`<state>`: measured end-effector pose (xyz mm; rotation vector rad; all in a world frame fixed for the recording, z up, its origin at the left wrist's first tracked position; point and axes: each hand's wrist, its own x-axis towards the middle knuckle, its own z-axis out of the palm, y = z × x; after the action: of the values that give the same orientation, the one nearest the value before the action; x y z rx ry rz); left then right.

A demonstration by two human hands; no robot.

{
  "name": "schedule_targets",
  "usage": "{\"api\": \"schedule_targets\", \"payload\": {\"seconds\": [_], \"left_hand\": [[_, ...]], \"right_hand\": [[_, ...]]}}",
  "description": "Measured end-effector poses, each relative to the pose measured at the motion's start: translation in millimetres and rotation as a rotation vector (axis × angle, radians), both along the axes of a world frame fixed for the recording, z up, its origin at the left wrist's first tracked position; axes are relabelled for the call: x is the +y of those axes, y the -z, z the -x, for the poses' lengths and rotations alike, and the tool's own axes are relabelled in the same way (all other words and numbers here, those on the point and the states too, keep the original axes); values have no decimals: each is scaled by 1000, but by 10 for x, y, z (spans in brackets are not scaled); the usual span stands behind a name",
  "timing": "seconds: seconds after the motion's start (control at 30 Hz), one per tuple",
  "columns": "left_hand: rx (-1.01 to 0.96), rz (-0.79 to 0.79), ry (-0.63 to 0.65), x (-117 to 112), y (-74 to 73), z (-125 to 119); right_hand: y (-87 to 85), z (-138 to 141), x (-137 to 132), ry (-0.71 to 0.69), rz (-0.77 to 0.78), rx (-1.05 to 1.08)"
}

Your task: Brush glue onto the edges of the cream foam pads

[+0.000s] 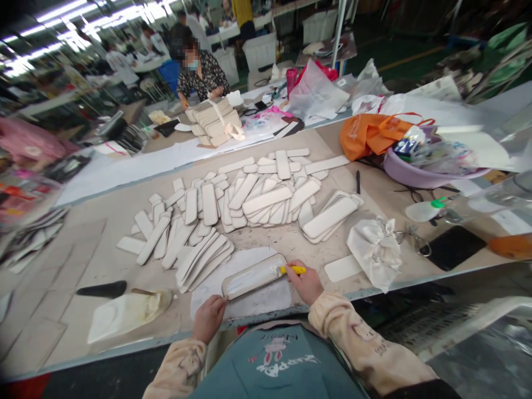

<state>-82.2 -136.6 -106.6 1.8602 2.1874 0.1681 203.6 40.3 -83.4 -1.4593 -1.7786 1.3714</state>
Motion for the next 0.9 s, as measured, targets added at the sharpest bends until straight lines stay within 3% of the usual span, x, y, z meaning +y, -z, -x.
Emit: {"api": "schedule_targets", "payload": {"seconds": [0.1,0.2,0.3,0.4,0.5,0.6,0.73,0.9], "left_hand": [[-21,3,-5,25,-1,7],[-33,11,-34,27,-29,-21],[-80,36,-77,-7,-111,-49],[-119,38,-128,-21,-234,57],[-78,-74,-216,32,-383,380],[20,-152,-355,206,-479,870],[3,24,-407,519,-433,1450],[-69,101,-355,624,-347,1751]], "right_hand": [[-58,-204,119,74,-37,-67],[-135,-252,87,119,-19,21],[-189,-246,-30,184,4,147],[-222,-234,-107,254,-105,187],[-312,-190,-149,307,-188,228],[-468,-82,-197,319,-241,209],[-625,135,-246,338,-297,186],[-586,314,-323,272,-312,170]]}}
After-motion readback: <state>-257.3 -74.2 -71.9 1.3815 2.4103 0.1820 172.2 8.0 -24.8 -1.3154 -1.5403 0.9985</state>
